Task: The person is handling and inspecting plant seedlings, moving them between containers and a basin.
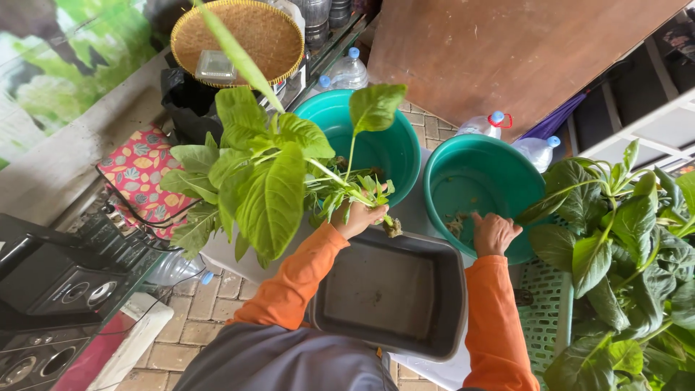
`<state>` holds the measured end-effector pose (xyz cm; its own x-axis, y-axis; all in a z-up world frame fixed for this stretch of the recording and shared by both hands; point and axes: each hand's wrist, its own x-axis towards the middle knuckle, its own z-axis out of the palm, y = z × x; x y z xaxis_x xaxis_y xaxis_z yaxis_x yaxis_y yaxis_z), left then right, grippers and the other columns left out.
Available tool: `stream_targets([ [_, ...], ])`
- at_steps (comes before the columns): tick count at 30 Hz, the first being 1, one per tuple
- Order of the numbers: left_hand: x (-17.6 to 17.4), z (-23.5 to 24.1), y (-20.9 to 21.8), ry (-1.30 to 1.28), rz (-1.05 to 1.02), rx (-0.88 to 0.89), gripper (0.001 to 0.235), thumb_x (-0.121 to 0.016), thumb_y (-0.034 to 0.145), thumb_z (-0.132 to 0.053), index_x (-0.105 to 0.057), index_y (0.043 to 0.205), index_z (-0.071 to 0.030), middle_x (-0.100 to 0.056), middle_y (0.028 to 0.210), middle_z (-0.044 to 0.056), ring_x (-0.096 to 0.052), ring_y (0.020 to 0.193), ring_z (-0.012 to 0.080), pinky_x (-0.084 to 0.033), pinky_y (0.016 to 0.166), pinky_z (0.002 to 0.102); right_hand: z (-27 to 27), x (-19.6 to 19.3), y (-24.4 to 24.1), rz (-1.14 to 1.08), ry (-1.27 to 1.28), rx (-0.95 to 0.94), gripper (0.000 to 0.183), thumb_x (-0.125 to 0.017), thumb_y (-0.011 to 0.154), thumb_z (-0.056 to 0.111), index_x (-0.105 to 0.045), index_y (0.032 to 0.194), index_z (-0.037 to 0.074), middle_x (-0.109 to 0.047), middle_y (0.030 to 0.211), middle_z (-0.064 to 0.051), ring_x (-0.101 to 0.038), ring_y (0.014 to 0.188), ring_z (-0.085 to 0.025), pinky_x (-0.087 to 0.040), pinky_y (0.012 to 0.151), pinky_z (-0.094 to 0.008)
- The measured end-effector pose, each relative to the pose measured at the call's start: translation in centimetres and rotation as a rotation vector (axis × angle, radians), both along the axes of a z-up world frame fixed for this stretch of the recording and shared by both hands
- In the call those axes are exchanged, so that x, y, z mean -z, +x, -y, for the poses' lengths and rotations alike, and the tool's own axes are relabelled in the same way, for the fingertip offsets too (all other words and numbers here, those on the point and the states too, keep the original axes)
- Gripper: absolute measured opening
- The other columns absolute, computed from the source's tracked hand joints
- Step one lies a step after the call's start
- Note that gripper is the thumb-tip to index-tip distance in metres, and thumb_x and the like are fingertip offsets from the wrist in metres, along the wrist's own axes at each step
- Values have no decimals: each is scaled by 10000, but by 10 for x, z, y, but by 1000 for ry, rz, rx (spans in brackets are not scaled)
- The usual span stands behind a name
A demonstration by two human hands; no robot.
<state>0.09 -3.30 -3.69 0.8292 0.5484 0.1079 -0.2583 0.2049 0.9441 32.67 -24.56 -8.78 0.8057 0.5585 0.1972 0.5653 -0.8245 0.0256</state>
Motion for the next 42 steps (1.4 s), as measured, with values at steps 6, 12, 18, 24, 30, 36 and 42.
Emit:
stream_targets([
  [6, 1, 10, -8, 747, -209, -351, 456, -809, 923, -136, -636, 1344, -108, -750, 1006, 31, -706, 867, 160, -561, 787, 325, 11, 29, 16, 82, 176, -93, 312, -641, 881, 130, -731, 1163, 30, -725, 1033, -178, -580, 1104, -354, -360, 1014, -530],
  [12, -15, 27, -17, 288, 53, -157, 594, -713, 929, -172, -470, 1461, -65, -639, 1306, 97, -638, 1102, 237, -581, 886, 405, 20, -9, -17, -66, 124, -33, 242, -658, 961, 247, -729, 1049, 33, -659, 1289, -139, -536, 1310, -352, -368, 1156, -500],
  [18, 3, 30, 0, 345, -61, -79, 604, -707, 927, -220, -496, 1472, -68, -645, 1354, 92, -637, 1175, 238, -543, 971, 409, 32, -50, -85, -104, 421, -404, 657, -696, 842, 159, -539, 1432, -85, -572, 1391, -306, -523, 1229, -449, -422, 1004, -560],
  [24, 39, 41, 16, 394, -180, 19, 619, -700, 925, -267, -521, 1484, -72, -652, 1403, 88, -635, 1248, 239, -505, 1057, 414, 4, -106, -230, -791, 598, -640, 847, -880, 770, 301, -490, 1437, -45, -623, 1342, -224, -596, 1249, -282, -499, 968, -406],
  [30, -8, 49, -7, 853, -93, 28, 820, -840, 865, -392, -476, 1514, -47, -651, 1289, 216, -597, 1194, 347, -422, 1035, 452, 2, 2, -224, -1011, 760, -346, 200, -727, 928, 116, -717, 1079, -15, -607, 724, -79, -522, 647, -116, -430, 572, -295],
  [36, -3, 29, -23, 661, -165, 323, 912, -841, 787, -428, -406, 1533, -132, -757, 1062, 90, -719, 984, 246, -536, 927, 398, 7, 67, -216, -1016, 785, -434, 164, -675, 883, 66, -695, 1036, 10, -652, 723, -2, -595, 637, -78, -480, 559, -281],
  [42, 89, 26, -8, -3, -267, 412, 317, -700, 980, -250, -708, 1238, -66, -715, 1025, 5, -703, 928, 120, -620, 762, 299, 19, 81, -217, -905, 327, -249, 405, -805, 911, 395, -726, 902, -2, -678, 707, -144, -663, 643, -225, -499, 639, -378],
])
